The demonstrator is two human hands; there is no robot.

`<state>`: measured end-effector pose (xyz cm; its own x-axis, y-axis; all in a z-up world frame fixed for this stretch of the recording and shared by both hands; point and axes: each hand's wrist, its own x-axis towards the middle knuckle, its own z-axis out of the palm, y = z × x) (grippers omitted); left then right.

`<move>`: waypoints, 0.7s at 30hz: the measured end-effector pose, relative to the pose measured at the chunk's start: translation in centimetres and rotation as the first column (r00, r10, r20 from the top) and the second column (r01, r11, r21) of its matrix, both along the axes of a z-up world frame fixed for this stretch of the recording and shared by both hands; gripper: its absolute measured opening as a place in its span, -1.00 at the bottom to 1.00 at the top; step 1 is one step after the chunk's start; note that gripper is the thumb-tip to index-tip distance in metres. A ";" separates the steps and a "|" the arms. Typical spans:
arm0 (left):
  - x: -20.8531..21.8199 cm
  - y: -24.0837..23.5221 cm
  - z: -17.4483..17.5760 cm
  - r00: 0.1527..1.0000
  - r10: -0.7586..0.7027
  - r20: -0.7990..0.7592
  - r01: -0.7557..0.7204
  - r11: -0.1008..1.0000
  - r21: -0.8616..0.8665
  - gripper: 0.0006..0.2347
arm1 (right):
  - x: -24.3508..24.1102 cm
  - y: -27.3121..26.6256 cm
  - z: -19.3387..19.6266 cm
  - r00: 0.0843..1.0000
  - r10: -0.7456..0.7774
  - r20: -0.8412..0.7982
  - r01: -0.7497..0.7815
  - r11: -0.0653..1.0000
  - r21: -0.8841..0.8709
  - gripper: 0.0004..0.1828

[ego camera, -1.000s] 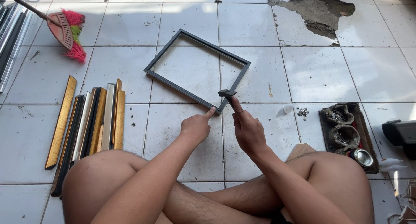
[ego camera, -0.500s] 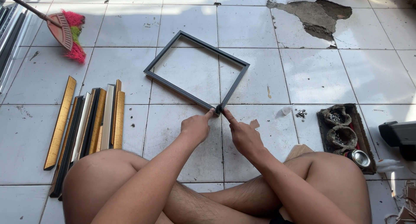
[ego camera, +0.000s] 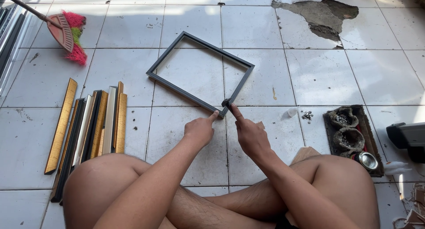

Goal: Assembling a picture frame by hammering small nails into the corner joints to secure them.

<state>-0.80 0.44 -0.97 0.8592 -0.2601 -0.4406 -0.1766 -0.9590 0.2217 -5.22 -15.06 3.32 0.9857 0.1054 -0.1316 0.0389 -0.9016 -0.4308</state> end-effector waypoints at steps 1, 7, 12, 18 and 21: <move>0.1 0.0 0.2 1.000 -0.002 0.001 0.002 1.000 0.001 -0.57 | -0.1 0.0 -0.3 1.000 -0.002 0.001 0.002 1.000 0.001 -0.45; -0.1 0.0 0.4 1.000 -0.030 -0.008 0.030 0.999 0.034 -0.56 | -0.1 -0.2 -1.0 0.997 0.038 -0.065 -0.042 0.998 -0.054 -0.45; -0.2 0.0 0.3 1.000 -0.008 -0.001 0.008 1.000 0.023 -0.57 | -0.6 0.2 -0.1 1.000 -0.014 -0.014 0.015 0.997 0.080 -0.44; 0.0 0.1 -0.1 0.999 -0.032 0.014 0.032 0.999 0.026 -0.56 | 0.6 -0.4 -3.5 0.989 -0.098 -0.109 0.085 0.989 -0.118 -0.47; -0.7 0.3 1.3 0.999 -0.045 0.025 0.045 0.999 0.018 -0.54 | 1.1 -3.4 -5.3 0.976 -0.132 -0.175 0.138 0.990 0.024 -0.66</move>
